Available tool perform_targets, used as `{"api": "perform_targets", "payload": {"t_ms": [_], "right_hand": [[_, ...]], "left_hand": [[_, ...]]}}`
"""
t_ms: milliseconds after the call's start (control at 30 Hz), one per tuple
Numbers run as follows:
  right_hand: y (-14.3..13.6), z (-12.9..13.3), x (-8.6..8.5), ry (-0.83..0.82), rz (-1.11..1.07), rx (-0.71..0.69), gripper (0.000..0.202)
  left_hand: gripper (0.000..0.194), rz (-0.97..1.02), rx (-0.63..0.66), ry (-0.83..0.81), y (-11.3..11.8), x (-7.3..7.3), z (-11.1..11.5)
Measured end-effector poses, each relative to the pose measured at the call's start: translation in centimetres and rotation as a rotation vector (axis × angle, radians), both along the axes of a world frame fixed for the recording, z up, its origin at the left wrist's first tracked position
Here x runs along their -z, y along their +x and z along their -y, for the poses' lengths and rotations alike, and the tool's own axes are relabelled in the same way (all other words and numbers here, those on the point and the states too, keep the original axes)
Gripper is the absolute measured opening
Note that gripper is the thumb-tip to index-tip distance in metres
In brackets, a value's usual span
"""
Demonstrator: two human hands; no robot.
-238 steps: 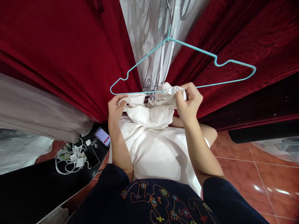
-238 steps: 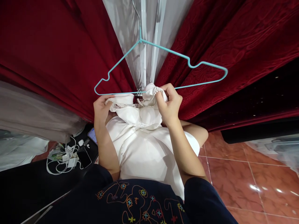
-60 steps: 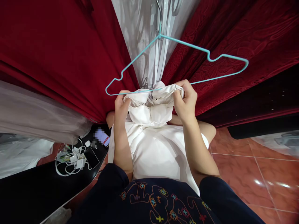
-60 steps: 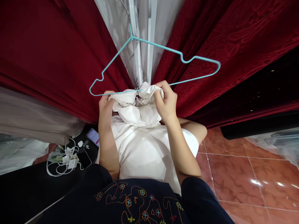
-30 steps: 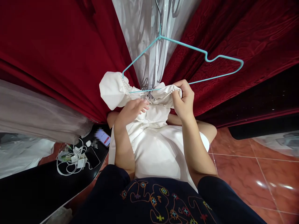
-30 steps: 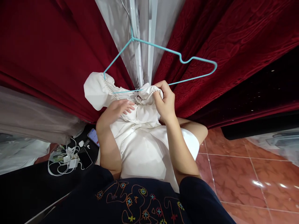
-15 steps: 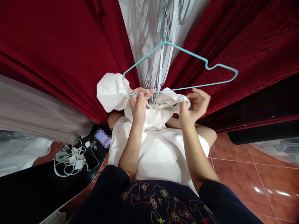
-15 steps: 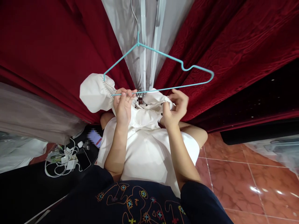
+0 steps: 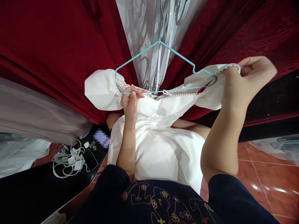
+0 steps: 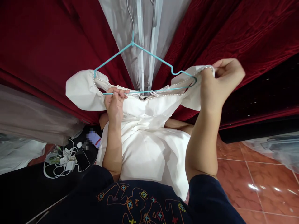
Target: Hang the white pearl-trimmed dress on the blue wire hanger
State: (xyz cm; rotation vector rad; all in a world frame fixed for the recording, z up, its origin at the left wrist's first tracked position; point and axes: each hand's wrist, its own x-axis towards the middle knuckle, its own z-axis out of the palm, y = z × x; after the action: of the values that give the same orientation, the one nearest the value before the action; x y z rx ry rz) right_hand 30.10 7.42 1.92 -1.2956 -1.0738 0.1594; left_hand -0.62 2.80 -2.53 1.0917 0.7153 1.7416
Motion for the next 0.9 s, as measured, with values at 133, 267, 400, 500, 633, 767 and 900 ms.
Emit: {"api": "perform_targets", "payload": {"t_ms": [133,267,400,500,633,767,900], "right_hand": [[-3.9,1.5,-2.4,0.028,0.025,-0.019,0.027],[-4.8,3.0,-2.8,0.014,0.016,-0.025,0.026],[-3.7,3.8,-2.5,-0.102,0.002,-0.028,0.026],[-4.2,3.7,-2.6,-0.096,0.02,-0.064,0.026],[-7.0,2.6,-2.7,0.056,0.022,-0.165,0.024],[-9.1,3.2,-2.7,0.066,0.012,-0.31,0.021],[-9.4,6.0,-2.9,-0.138,0.026,-0.521,0.02]], "left_hand": [[0.042,-0.017,-0.039,-0.002,-0.1,-0.1,0.0],[0.041,-0.017,-0.036,0.011,-0.2,-0.1,0.0],[0.042,-0.031,-0.04,0.003,0.0,0.0,0.1],[0.042,-0.024,-0.045,0.007,0.2,0.1,0.0],[0.041,-0.016,-0.027,0.007,0.3,0.1,0.1],[0.041,-0.015,-0.012,0.004,0.2,0.1,0.1],[0.041,-0.034,-0.019,-0.016,0.1,0.2,-0.1]]}}
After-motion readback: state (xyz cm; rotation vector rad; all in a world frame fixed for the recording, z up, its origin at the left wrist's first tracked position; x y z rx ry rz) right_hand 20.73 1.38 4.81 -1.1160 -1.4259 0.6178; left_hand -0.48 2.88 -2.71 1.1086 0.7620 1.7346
